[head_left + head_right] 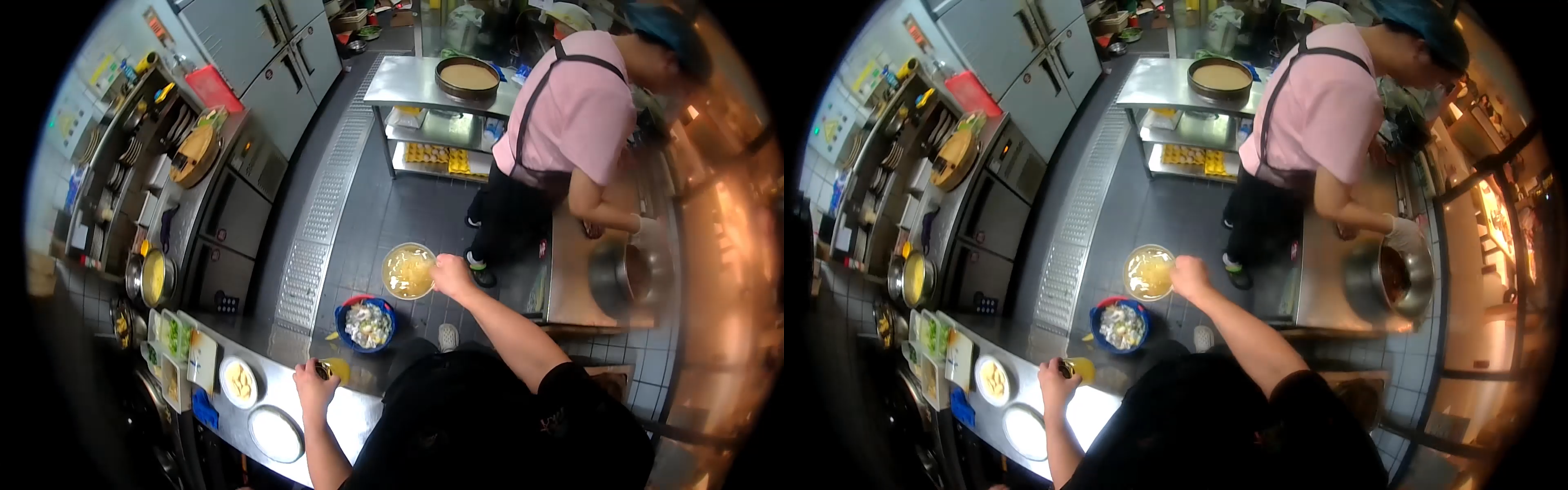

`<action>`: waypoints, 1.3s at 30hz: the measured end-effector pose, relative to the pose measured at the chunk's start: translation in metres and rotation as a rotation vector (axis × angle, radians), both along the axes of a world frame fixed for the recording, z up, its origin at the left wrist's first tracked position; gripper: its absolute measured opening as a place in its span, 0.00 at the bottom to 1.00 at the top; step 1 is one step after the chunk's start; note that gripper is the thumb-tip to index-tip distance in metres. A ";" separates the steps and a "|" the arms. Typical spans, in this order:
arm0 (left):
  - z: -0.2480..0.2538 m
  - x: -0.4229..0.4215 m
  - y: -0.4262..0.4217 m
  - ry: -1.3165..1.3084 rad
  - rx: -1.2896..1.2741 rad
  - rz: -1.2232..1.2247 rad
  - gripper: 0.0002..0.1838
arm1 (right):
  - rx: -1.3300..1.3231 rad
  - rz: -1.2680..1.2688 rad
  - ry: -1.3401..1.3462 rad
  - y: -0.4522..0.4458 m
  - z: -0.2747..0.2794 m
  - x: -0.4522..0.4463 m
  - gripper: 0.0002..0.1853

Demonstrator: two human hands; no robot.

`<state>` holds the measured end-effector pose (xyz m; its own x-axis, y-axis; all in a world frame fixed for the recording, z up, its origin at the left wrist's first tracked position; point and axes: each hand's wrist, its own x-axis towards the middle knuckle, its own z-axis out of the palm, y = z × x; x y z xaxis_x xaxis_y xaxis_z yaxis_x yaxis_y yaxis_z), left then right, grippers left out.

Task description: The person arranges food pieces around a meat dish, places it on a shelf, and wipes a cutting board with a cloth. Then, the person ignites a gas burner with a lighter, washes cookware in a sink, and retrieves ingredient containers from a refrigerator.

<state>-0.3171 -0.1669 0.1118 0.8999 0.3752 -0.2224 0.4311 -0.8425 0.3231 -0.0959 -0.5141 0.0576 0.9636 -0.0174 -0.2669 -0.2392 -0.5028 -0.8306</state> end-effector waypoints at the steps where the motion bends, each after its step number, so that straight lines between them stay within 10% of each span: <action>1: -0.002 0.021 0.001 0.012 0.007 0.003 0.31 | -0.103 0.042 -0.107 -0.002 -0.014 0.026 0.08; 20: -0.030 0.592 0.051 -0.055 0.140 -0.433 0.30 | 0.174 -0.433 -0.098 0.030 -0.025 0.496 0.08; 39: -0.029 1.132 -0.170 -0.160 -0.041 -0.979 0.25 | -0.158 -1.087 -0.161 -0.035 -0.178 0.951 0.10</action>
<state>0.8153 -0.3371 0.0828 0.8291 -0.5550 -0.0675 -0.5003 -0.7904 0.3536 0.8552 -0.5492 -0.1206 0.4381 -0.8969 -0.0604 -0.5123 -0.1939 -0.8366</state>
